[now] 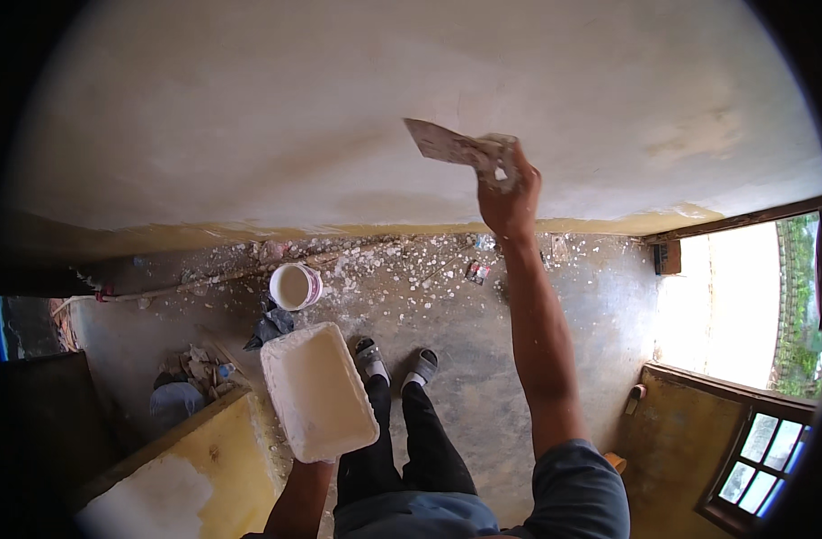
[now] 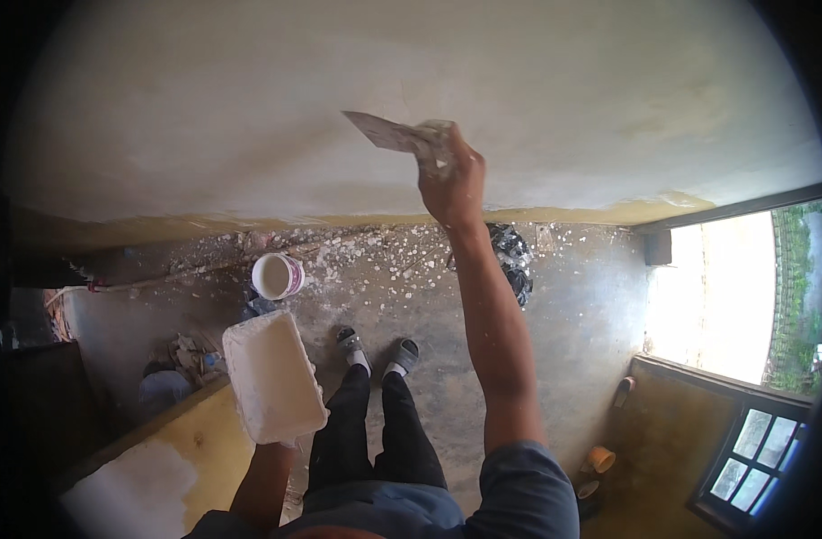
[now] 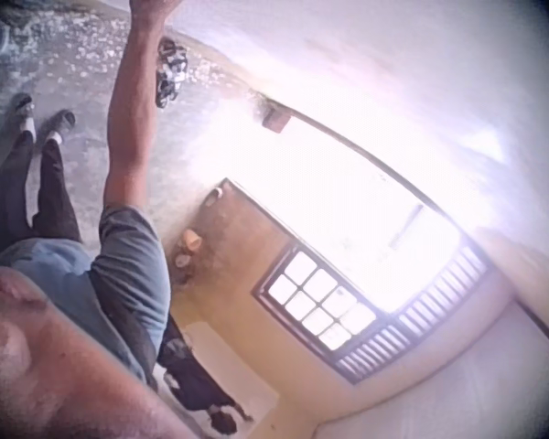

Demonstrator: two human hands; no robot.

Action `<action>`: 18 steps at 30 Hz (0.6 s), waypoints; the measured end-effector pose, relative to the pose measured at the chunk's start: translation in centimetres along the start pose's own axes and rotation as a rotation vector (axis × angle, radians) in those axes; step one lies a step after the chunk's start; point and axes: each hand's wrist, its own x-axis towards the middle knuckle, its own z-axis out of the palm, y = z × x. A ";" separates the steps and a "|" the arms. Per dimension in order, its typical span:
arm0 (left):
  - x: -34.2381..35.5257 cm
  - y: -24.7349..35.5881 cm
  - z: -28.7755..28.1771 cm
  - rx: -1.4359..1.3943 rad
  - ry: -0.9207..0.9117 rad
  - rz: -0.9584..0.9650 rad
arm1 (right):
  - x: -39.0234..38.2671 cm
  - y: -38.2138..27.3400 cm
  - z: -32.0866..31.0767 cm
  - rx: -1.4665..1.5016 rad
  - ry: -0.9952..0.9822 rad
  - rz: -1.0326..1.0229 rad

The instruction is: The person patches a wall by using a putty knife to spread compound from a small container onto the surface and then smooths it out.

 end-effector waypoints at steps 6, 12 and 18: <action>-0.8 -0.7 -1.0 -0.055 0.015 0.021 | 2.7 -0.6 -2.3 0.263 0.304 0.039; -2.5 -2.8 3.1 0.047 0.111 0.084 | 5.1 -1.0 -4.6 -0.046 0.445 0.174; -2.2 -1.4 0.6 0.090 0.145 0.092 | -7.8 -0.8 3.4 0.003 -0.098 0.328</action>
